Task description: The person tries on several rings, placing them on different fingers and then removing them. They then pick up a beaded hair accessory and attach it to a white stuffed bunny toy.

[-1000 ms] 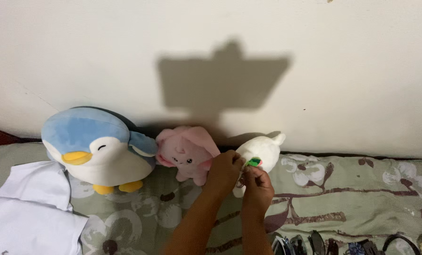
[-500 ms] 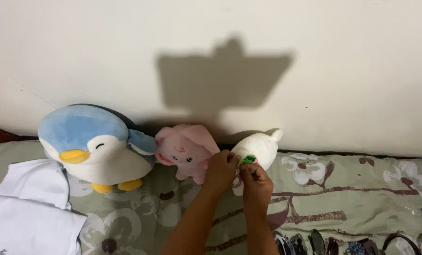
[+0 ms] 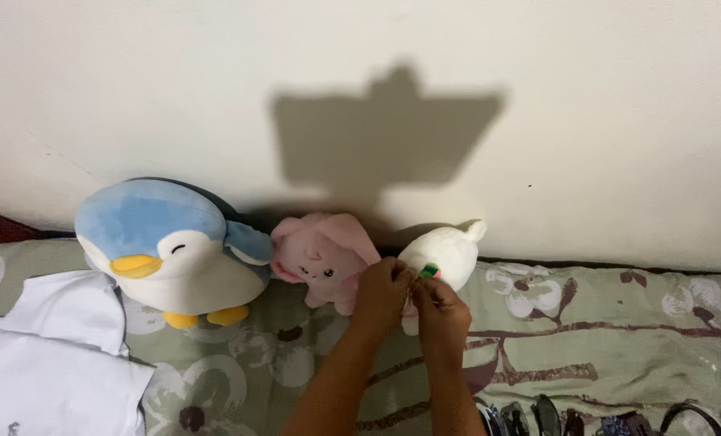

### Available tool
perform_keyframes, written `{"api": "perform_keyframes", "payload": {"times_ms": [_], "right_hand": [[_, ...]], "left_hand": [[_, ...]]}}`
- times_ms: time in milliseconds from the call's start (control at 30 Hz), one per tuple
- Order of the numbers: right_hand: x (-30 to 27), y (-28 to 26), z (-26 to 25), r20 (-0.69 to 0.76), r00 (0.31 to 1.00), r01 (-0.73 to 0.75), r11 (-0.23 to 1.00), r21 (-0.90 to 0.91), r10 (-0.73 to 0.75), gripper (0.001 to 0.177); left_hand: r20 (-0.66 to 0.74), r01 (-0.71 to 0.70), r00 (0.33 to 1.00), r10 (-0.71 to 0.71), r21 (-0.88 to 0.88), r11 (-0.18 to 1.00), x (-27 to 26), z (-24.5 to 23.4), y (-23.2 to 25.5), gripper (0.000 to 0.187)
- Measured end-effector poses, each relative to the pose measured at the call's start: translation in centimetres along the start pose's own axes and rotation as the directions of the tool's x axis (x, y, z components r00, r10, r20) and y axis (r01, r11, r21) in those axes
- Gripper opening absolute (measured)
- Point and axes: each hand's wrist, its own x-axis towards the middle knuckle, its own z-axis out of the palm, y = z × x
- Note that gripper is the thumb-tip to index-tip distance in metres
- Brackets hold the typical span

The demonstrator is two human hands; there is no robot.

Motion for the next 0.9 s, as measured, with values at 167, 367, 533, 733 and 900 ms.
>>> {"api": "perform_keyframes", "payload": {"times_ms": [167,367,533,733,900], "right_hand": [[0.1,-0.1,-0.3,0.040,0.998,-0.045,0.999,0.021,0.044,0.020],[-0.1,-2.1,0.1,0.034,0.967,0.252,0.943,-0.219,-0.251,0.013],[-0.5,-3.0,0.3,0.052,0.951,0.307,0.918,-0.252,-0.304,0.011],[-0.8,-2.5,0.8,-0.051,0.944,0.306,0.925,-0.226,-0.325,0.013],[0.1,-2.0,0.0,-0.028,0.980,0.189,0.968,-0.165,-0.196,0.017]], "left_hand": [[-0.003,-0.005,1.000,0.004,-0.086,0.996,0.3,-0.4,-0.7,0.025],[-0.005,-0.015,1.000,0.014,-0.062,0.998,0.2,-0.5,-0.8,0.022],[-0.020,-0.022,1.000,0.021,-0.020,1.000,0.0,-0.6,-0.1,0.021],[-0.078,-0.064,0.995,0.054,-0.125,0.990,-0.2,0.3,0.3,0.025],[-0.029,-0.062,0.998,0.060,-0.085,0.994,0.2,-0.6,-1.0,0.026]]}}
